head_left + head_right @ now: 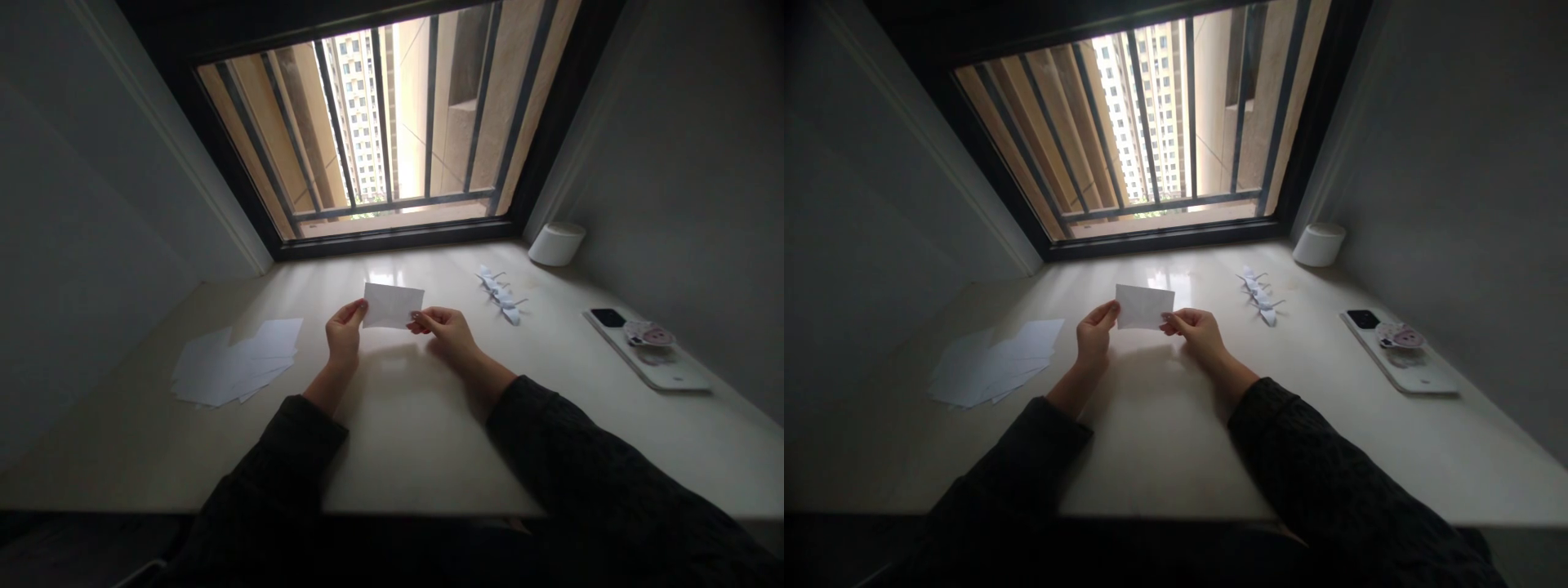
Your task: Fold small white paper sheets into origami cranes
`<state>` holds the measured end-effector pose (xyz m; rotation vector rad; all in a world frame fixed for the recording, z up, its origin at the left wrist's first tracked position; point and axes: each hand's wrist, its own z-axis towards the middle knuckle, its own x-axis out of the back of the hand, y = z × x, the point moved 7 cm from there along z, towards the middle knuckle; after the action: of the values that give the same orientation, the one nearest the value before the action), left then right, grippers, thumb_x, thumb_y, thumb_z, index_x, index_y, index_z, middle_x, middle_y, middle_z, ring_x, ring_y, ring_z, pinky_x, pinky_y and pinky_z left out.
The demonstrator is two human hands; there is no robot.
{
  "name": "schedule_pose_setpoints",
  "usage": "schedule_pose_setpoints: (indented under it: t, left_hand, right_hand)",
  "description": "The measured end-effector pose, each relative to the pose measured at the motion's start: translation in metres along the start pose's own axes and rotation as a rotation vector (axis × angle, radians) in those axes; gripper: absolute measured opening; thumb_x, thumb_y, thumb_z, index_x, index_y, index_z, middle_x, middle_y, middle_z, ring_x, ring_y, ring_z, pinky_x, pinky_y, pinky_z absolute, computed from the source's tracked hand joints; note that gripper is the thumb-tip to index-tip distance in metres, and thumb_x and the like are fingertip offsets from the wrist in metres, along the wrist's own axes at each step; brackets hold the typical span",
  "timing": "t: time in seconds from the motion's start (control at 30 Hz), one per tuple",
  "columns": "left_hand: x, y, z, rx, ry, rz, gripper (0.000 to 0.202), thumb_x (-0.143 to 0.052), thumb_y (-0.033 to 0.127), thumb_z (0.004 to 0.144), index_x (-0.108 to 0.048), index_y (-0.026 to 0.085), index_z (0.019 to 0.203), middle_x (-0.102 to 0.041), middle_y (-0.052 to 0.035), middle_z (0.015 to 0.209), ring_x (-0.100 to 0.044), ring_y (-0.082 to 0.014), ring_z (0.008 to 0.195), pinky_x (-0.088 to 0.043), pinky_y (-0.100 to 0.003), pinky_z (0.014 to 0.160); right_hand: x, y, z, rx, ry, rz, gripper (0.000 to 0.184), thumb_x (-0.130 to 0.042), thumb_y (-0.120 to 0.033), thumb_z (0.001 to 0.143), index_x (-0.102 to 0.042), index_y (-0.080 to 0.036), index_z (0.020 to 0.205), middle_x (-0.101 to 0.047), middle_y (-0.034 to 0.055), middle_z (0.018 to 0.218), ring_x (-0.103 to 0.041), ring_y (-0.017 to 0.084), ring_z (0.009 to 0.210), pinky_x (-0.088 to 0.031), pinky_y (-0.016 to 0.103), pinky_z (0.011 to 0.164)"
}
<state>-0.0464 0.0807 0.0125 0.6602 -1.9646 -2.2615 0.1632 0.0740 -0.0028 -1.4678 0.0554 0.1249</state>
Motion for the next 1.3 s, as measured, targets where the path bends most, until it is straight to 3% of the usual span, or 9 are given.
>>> schedule_pose_setpoints:
  t: [0.2,0.43,0.6,0.73,0.9,1.03,1.17,1.3]
  left_hand:
    - [-0.011,-0.005,0.000,-0.077,-0.175,0.136,0.035,-0.079,0.038,0.062,-0.073,0.017,0.089,-0.073,-0.0084,0.091,-0.066,-0.0187,0.086,-0.048,-0.034,0.085]
    - [-0.010,-0.004,-0.001,-0.125,-0.211,0.336,0.033,-0.073,0.048,0.066,-0.072,0.017,0.079,-0.069,-0.0036,0.075,-0.062,-0.0147,0.073,-0.047,-0.025,0.069]
    - [-0.014,-0.005,-0.004,-0.051,-0.251,0.343,0.040,-0.070,0.055,0.067,-0.069,0.018,0.081,-0.066,-0.0026,0.070,-0.060,-0.0133,0.063,-0.045,-0.023,0.058]
    - [-0.026,-0.008,-0.011,0.084,-0.352,0.145,0.041,-0.074,0.052,0.065,-0.063,0.016,0.083,-0.070,-0.0065,0.082,-0.069,-0.0189,0.077,-0.050,-0.030,0.073]
    - [-0.026,-0.005,-0.015,0.093,-0.263,-0.004,0.037,-0.080,0.042,0.060,-0.059,0.016,0.075,-0.069,-0.0027,0.078,-0.067,-0.0155,0.079,-0.050,-0.034,0.085]
    - [-0.024,-0.006,-0.017,0.099,-0.195,-0.106,0.044,-0.083,0.033,0.056,-0.056,0.019,0.088,-0.069,0.0004,0.075,-0.066,-0.0131,0.075,-0.052,-0.035,0.085]
    - [-0.021,-0.009,-0.019,0.134,-0.140,-0.102,0.057,-0.084,0.031,0.056,-0.058,0.019,0.105,-0.070,-0.0014,0.078,-0.067,-0.0141,0.076,-0.052,-0.037,0.085]
    - [-0.021,-0.013,-0.019,0.158,-0.123,-0.114,0.050,-0.084,0.032,0.055,-0.065,0.014,0.097,-0.072,-0.0054,0.084,-0.067,-0.0156,0.081,-0.051,-0.037,0.088]
  right_hand:
    - [0.019,-0.001,0.002,0.030,0.181,0.019,0.036,-0.073,-0.053,0.066,-0.070,-0.018,0.075,-0.074,0.0084,0.075,-0.068,0.019,0.070,-0.048,0.031,0.065]
    - [0.024,-0.001,0.004,0.064,0.254,0.049,0.040,-0.078,-0.053,0.058,-0.067,-0.018,0.074,-0.071,0.0056,0.068,-0.069,0.022,0.068,-0.050,0.031,0.061]
    - [0.023,-0.005,0.004,0.102,0.267,0.078,0.036,-0.081,-0.050,0.056,-0.066,-0.019,0.068,-0.069,0.0035,0.062,-0.069,0.021,0.066,-0.049,0.032,0.062]
    - [0.022,-0.009,0.003,0.124,0.247,0.091,0.035,-0.080,-0.050,0.057,-0.065,-0.019,0.066,-0.069,0.0036,0.062,-0.067,0.020,0.065,-0.049,0.032,0.063]
    - [0.018,-0.007,0.001,0.084,0.235,0.106,0.035,-0.080,-0.050,0.057,-0.064,-0.019,0.065,-0.069,0.0043,0.064,-0.068,0.021,0.069,-0.050,0.033,0.064]
    - [0.015,-0.002,0.000,0.049,0.242,0.173,0.033,-0.082,-0.045,0.057,-0.064,-0.020,0.068,-0.070,0.0042,0.069,-0.068,0.020,0.071,-0.051,0.032,0.066]
    - [0.015,0.005,0.000,0.008,0.262,0.251,0.035,-0.082,-0.041,0.055,-0.061,-0.021,0.074,-0.071,0.0024,0.071,-0.069,0.020,0.072,-0.050,0.032,0.066]
    - [0.015,0.007,0.000,-0.026,0.270,0.318,0.039,-0.084,-0.037,0.051,-0.058,-0.022,0.076,-0.071,0.0009,0.068,-0.069,0.019,0.070,-0.050,0.031,0.066]
